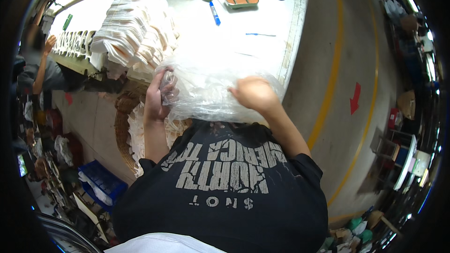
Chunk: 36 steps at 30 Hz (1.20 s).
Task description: The person places a stack of white food items into a clear plastic bag on a workbench, smooths the bag, and ties it closed. The person then picks up the sealed bag and moves it aside.
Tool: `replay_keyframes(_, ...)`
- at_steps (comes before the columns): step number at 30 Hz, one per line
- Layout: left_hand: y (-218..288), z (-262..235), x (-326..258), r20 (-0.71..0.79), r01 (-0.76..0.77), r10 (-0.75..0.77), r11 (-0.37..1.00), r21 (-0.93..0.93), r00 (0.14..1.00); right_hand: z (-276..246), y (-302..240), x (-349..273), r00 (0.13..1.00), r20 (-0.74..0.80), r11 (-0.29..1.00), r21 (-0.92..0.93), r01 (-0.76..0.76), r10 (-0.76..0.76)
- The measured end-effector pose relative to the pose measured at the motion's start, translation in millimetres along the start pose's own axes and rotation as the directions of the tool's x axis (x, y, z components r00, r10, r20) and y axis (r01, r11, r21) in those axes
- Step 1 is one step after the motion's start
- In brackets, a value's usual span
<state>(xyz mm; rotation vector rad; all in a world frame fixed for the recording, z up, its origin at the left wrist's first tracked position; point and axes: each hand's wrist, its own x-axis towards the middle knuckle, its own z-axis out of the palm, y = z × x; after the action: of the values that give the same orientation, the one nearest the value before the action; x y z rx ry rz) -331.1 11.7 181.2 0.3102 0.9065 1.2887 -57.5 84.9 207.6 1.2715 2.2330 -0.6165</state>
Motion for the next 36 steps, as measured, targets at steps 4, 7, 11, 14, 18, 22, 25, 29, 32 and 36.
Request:
replay_keyframes(4,-8.5,-1.2,10.9,-0.086,-0.011,0.028,0.982,0.190,0.996,49.1,-18.5,58.3,0.829,-0.327,0.846,0.134,0.517,-0.455)
replay_keyframes(7,1.0,1.6,7.8,-0.198,-0.049,0.143,0.907,0.417,0.970,74.2,0.1,104.2,0.988,0.071,0.990,-0.027,0.141,-0.138)
replay_keyframes(11,6.3,-12.6,3.5,-0.202,-0.295,0.457,0.794,0.532,0.866,41.4,5.2,72.5,0.955,0.266,0.975,0.138,-0.172,0.131)
replay_keyframes(14,-3.7,24.7,-6.9,0.205,-0.190,0.803,-0.116,0.975,0.560,49.1,4.9,68.9,0.965,0.229,0.946,0.263,-0.188,0.128)
replay_keyframes(18,-40.1,38.4,2.5,0.472,-0.520,0.401,0.012,0.854,0.785,79.8,-6.8,91.6,0.992,0.127,0.979,0.199,-0.047,0.022)
replay_keyframes(22,-112.1,-20.9,73.1,0.429,-0.361,0.186,-0.313,0.878,0.884,117.5,-5.0,111.0,1.000,0.009,0.964,0.264,-0.026,0.024)
replay_keyframes(25,-121.6,-61.9,104.8,0.007,0.098,0.209,-0.486,0.869,0.978,130.3,19.9,118.9,0.992,0.107,0.956,0.279,-0.095,0.068)
replay_keyframes(29,-103.8,-68.9,113.7,-0.047,0.047,0.014,-0.485,0.873,0.999,119.4,37.8,115.8,0.926,0.378,0.998,-0.049,0.026,-0.006)
replay_keyframes(32,-92.2,-27.4,90.7,0.095,-0.031,0.069,-0.622,0.783,0.993,86.7,7.9,94.0,0.946,0.319,0.992,-0.089,0.088,-0.055)
replay_keyframes(36,-107.9,-49.9,115.1,0.250,-0.163,0.043,-0.647,0.745,0.967,97.7,-3.7,109.4,0.952,-0.112,0.940,0.159,0.302,-0.287)
